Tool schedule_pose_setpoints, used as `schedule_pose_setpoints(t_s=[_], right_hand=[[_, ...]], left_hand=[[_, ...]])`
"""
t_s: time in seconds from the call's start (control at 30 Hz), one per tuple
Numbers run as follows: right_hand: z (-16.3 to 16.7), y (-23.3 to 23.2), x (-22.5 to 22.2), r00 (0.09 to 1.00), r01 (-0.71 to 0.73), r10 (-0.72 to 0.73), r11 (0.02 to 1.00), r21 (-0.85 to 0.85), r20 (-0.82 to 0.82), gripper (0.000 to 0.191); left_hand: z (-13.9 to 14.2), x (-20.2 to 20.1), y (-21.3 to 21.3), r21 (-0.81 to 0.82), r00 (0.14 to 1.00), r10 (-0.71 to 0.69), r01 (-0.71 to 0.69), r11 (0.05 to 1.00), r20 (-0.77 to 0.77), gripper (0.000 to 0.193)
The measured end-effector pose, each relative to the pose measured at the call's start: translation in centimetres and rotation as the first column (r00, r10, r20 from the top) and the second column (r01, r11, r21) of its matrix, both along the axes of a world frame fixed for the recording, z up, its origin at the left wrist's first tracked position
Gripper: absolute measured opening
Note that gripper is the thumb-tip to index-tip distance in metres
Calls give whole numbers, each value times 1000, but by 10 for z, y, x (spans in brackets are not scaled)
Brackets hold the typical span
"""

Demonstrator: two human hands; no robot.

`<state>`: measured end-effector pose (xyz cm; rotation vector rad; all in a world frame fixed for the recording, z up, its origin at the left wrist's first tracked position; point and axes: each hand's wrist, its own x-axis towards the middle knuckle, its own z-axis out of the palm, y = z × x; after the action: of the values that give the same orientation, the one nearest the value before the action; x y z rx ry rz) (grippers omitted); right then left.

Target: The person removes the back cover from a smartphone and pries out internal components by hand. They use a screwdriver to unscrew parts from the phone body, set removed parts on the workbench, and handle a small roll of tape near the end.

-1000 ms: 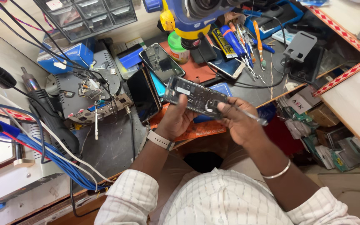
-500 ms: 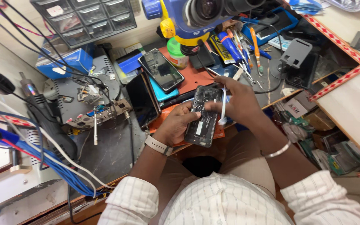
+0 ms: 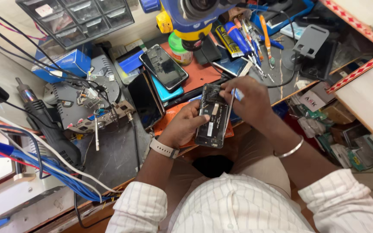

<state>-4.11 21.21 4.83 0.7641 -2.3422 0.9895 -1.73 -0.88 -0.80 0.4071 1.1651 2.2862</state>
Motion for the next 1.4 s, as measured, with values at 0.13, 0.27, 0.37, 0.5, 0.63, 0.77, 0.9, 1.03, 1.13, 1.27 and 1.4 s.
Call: schedule_pose_setpoints(t_s=[0.13,0.27,0.37,0.5,0.63,0.77,0.9,1.03,1.13,1.27,1.4], right_hand=[[7,-2,-7,932,101,-70,992,-71,356,23],[1,-6,-7,963,-91,126,984,-153,239,20],[-7,-5,-7,952,-60,113,980,-189,285,19],[-7,9,-11,879,151,40,921,-358,475,31],[2,36,2,906,225,-159,966,-129,391,37],[12,60,14,923,248,-296,946,209,245,29],[17,70,8,905,300,-399,845,444,148,35],[8,66,-8,743,286,-648,532,797,166,19],[-4,61,-13,805,307,-584,563,767,107,22],[-14,56,-16,850,338,-520,659,672,83,20],[-14,55,-16,878,345,-476,705,620,53,21]], left_hand=[[-3,-4,4,-11,995,35,-34,999,95,34],[-7,-11,9,-21,988,100,-98,995,118,28],[-8,-11,6,-22,976,112,-110,994,189,22],[-6,-11,2,2,937,186,-195,981,296,21],[-5,-13,2,15,911,214,-234,972,354,21],[-6,-14,3,-33,911,219,-222,975,348,22],[-5,-11,2,39,921,203,-229,973,331,23],[3,-7,1,15,922,221,-238,971,318,25],[9,-5,2,3,920,229,-243,970,319,24],[11,-4,4,-14,921,229,-237,972,315,26],[8,-5,3,50,926,212,-239,970,313,24]])
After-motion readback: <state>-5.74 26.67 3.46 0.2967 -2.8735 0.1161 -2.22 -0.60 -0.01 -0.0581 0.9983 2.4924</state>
